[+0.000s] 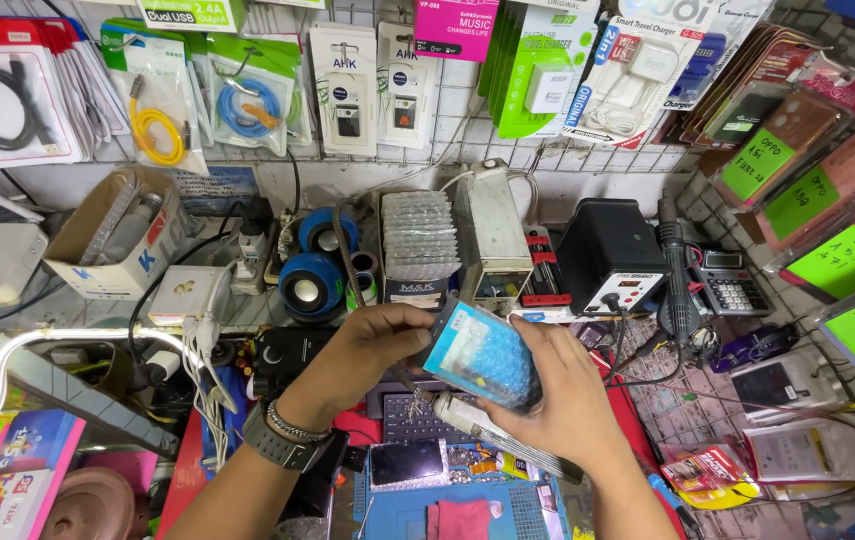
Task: The person wipes a surface with a cloth and unwraps a replacement mobile device screen assembly from bubble wrap to inspect it at a repair bench.
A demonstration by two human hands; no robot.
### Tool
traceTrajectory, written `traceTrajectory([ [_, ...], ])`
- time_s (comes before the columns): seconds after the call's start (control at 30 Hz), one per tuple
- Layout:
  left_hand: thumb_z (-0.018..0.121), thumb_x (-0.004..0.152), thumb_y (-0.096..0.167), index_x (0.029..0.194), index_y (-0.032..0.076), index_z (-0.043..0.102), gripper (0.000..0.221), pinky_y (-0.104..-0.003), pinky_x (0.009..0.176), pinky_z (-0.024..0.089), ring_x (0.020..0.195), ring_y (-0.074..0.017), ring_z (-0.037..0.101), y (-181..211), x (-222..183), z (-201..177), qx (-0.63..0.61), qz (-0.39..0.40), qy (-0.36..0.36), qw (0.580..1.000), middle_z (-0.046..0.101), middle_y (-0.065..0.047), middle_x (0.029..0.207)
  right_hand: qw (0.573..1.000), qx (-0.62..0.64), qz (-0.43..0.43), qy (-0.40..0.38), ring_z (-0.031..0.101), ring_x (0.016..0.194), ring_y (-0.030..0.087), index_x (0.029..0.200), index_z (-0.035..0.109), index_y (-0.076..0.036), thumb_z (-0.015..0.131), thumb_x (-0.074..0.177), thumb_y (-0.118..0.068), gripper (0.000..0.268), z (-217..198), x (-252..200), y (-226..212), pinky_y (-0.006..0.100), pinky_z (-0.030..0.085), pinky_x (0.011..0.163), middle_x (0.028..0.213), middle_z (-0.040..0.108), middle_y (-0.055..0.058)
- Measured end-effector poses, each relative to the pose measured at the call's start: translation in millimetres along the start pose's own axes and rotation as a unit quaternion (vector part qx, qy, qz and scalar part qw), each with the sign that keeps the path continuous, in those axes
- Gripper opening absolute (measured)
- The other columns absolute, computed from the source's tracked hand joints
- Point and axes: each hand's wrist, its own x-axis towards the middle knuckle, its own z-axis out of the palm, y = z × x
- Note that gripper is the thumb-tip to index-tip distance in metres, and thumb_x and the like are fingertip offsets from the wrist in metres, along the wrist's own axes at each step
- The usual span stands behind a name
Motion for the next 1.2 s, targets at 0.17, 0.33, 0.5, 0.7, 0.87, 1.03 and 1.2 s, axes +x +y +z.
traceTrajectory([
  [0.17,0.066,0.097,0.009,0.112,0.008,0.074,0.017,-0.033,0.082,0.059,0.091,-0.0176,0.065,-6.1,3.4,11.1,0.003,-0.013,-0.017,1.000,0.069,-0.003,0.101,0.999,0.019,-0.020,0.020,0.061,0.112,0.031,0.145,0.048,-0.008,0.087,0.070,-0.051,0.095,5.9,4.3,-4.9,0.044,0.051,0.094,0.125,0.060,0.011],
  [0.33,0.070,0.093,0.003,0.104,-0.001,0.075,0.013,-0.037,0.065,0.071,0.083,-0.0242,0.075,-12.9,7.6,14.6,-0.017,0.067,-0.048,0.996,0.075,-0.013,0.097,0.999,0.030,-0.017,0.042,0.060,0.109,0.029,0.143,0.051,-0.007,0.090,0.068,-0.048,0.094,14.6,4.5,-6.1,0.043,0.052,0.090,0.120,0.060,0.010],
  [0.5,0.063,0.097,0.015,0.095,0.002,0.076,0.019,-0.033,0.066,0.069,0.078,-0.0205,0.077,-9.6,5.4,19.1,0.013,0.048,-0.039,0.998,0.077,-0.010,0.089,0.998,0.040,-0.026,0.052,0.059,0.108,0.030,0.143,0.049,-0.005,0.089,0.070,-0.047,0.093,22.5,5.3,-6.6,0.044,0.053,0.085,0.118,0.059,0.011],
  [0.7,0.074,0.089,0.027,0.125,0.003,0.073,0.043,-0.022,0.050,0.052,0.061,-0.0063,0.064,-9.1,1.0,28.1,0.149,0.083,-0.001,0.985,0.077,-0.003,0.082,0.994,0.046,0.009,0.095,0.058,0.107,0.029,0.145,0.047,-0.004,0.091,0.068,-0.049,0.100,35.0,6.9,-9.3,0.042,0.052,0.087,0.120,0.061,0.012],
  [0.87,0.070,0.092,0.024,0.114,0.004,0.076,0.030,-0.028,0.055,0.067,0.070,-0.0185,0.079,-2.9,13.1,14.8,0.090,0.130,-0.022,0.987,0.081,-0.010,0.099,0.988,0.120,0.060,0.080,0.061,0.121,0.028,0.150,0.045,-0.009,0.095,0.058,-0.057,0.115,40.5,8.8,-11.0,0.041,0.051,0.100,0.128,0.057,0.012],
  [1.03,0.069,0.088,-0.001,0.127,-0.003,0.068,0.039,-0.052,0.064,0.065,0.086,-0.0478,0.075,64.5,30.6,6.2,0.204,0.284,-0.006,0.937,0.073,-0.033,0.107,0.897,0.417,0.005,0.148,0.067,0.092,0.016,0.126,0.067,-0.002,0.075,0.085,0.002,0.042,36.1,47.0,-1.7,0.041,0.057,0.087,0.093,0.076,0.010],
  [1.2,0.071,0.088,-0.002,0.142,0.007,0.058,0.056,-0.048,0.067,0.062,0.081,-0.0388,0.076,127.9,68.1,-7.4,0.287,0.333,-0.020,0.898,0.074,-0.029,0.104,0.862,0.488,-0.036,0.132,0.066,0.094,0.014,0.119,0.066,-0.002,0.076,0.085,0.007,0.037,11.9,123.0,1.0,0.039,0.057,0.091,0.097,0.074,0.008],
])
